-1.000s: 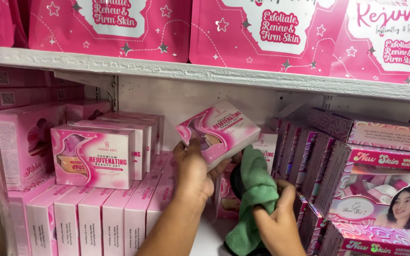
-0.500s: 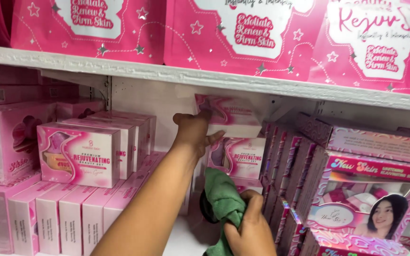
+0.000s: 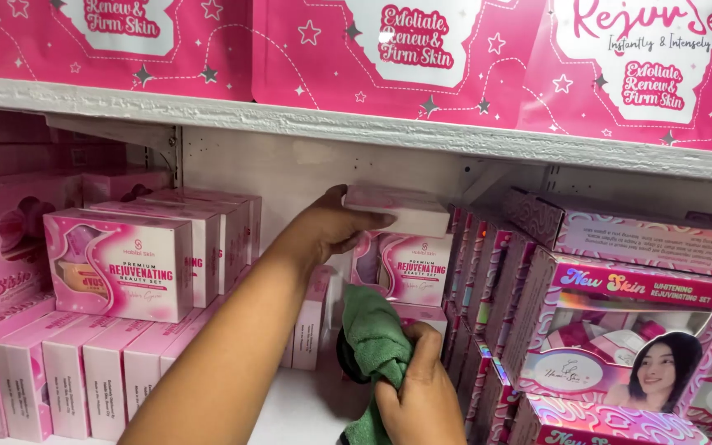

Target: Wiping down cosmetic product boxes with a microfiber cloth and arranging them neatly on store shelves.

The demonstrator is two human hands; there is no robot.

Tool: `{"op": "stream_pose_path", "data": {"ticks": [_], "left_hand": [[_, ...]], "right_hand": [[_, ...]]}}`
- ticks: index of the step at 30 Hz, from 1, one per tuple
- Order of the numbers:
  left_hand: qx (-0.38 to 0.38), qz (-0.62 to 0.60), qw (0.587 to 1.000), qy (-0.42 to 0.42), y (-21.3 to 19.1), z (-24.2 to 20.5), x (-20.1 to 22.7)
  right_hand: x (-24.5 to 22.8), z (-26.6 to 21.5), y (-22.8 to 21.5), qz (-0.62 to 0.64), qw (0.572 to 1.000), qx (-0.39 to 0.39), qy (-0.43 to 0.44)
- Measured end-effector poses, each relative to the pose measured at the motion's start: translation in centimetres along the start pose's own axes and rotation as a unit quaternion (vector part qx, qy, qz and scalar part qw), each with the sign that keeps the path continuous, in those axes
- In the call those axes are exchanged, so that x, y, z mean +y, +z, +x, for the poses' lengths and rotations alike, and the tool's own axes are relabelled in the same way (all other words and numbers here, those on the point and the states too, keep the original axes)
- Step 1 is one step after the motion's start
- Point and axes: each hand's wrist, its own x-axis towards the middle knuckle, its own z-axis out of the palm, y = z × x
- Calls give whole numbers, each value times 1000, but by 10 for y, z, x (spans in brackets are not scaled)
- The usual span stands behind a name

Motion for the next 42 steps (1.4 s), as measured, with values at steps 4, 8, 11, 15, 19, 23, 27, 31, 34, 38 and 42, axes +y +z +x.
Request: {"op": "stream_pose_path", "data": {"ticks": [4,8,11,15,19,23,27,31,34,38,42], "left_hand": [[2,50,985,163,-1,28,-33],[32,146,985,90,10,23,-23],[74,202,971,100,14,34,-29],[117,305,940,96,21,40,-32],[130,272,946,116,24,38,-39],[154,337,920,127,33,11,-25],[159,339,916,147,35,14,-33],[156,331,915,172,30,22,-37],[148,214,960,107,27,10,-32],[126,275,938,167,21,-6,-33],[86,226,954,179,21,-8,-41]], "right_hand": [[1,1,2,-14,999,-14,30],[4,0,3,-10,1000,-7,-3],[4,1,3,-8,1000,-11,13],[-4,0,-2,-5,1000,-17,26],[-4,-2,-2,1,1000,-10,4],[-5,-2,-3,-6,999,-18,36],[-6,-5,-4,-18,999,-8,32],[-6,-7,-4,-27,999,-7,32],[-12,-6,-5,-24,999,-13,23],[-21,-8,-4,-27,999,-12,13],[-22,-11,-5,-29,1000,-4,-9]]}}
